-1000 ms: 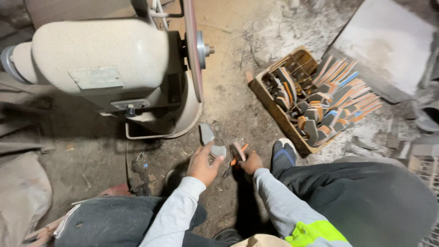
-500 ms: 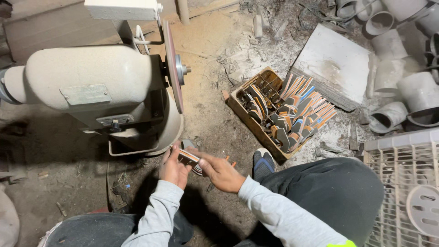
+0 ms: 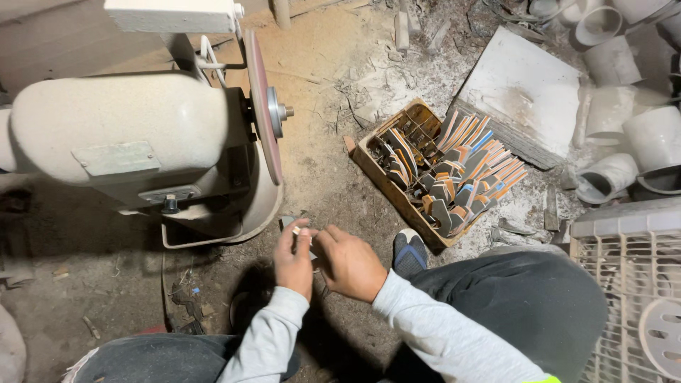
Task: The person sits on the floor and uses a bench grinder to smooth the edges of small, curved plastic pieces. They handle each piece by hand, pressing it against the spinning wheel, then inspect it before moving to the next one from a nearby crate.
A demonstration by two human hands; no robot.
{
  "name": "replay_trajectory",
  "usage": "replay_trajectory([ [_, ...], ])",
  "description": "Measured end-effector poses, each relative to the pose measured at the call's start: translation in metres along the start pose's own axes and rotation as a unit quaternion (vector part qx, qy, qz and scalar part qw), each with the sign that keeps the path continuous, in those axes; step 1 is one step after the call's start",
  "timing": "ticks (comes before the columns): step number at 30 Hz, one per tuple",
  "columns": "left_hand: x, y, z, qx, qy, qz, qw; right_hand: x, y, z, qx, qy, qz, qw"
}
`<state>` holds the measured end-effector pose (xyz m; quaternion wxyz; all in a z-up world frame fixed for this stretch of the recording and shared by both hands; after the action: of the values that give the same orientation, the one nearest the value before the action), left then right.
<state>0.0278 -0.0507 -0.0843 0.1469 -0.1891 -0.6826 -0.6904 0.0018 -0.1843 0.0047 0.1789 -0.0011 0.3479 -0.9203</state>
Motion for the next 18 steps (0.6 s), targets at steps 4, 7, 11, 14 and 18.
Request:
replay_trajectory([
  [4, 0.009, 0.023, -0.007, 0.032, -0.064, 0.179, 0.981, -0.014, 0.079, 0.025, -0.025, -0.063, -0.151, 0.986],
  [7, 0.004, 0.023, 0.002, -0.033, -0.087, 0.179, 0.979, -0.028, 0.185, 0.085, 0.118, 0.105, -0.213, 0.964],
  [11, -0.011, -0.014, 0.011, -0.153, -0.079, 0.082, 0.982, -0.028, 0.297, 0.122, 0.207, 0.261, -0.255, 0.908],
  [14, -0.01, -0.035, 0.017, -0.208, -0.101, -0.008, 0.973, -0.026, 0.346, 0.097, 0.246, 0.244, -0.235, 0.908],
  [18, -0.002, -0.022, 0.02, -0.2, -0.11, 0.096, 0.969, -0.017, 0.386, 0.056, 0.221, 0.163, -0.258, 0.926],
])
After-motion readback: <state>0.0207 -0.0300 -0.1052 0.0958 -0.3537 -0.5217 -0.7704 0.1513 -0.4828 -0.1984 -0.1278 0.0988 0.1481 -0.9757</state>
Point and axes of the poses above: each hand's wrist, its own x-axis away from the middle knuckle, its own z-axis out of the back of the hand, y = z × x, the point moved 1 cm from there along -x, towards the middle knuckle, and after that the axes turned 10 degrees about z, right-handed, at the moved point
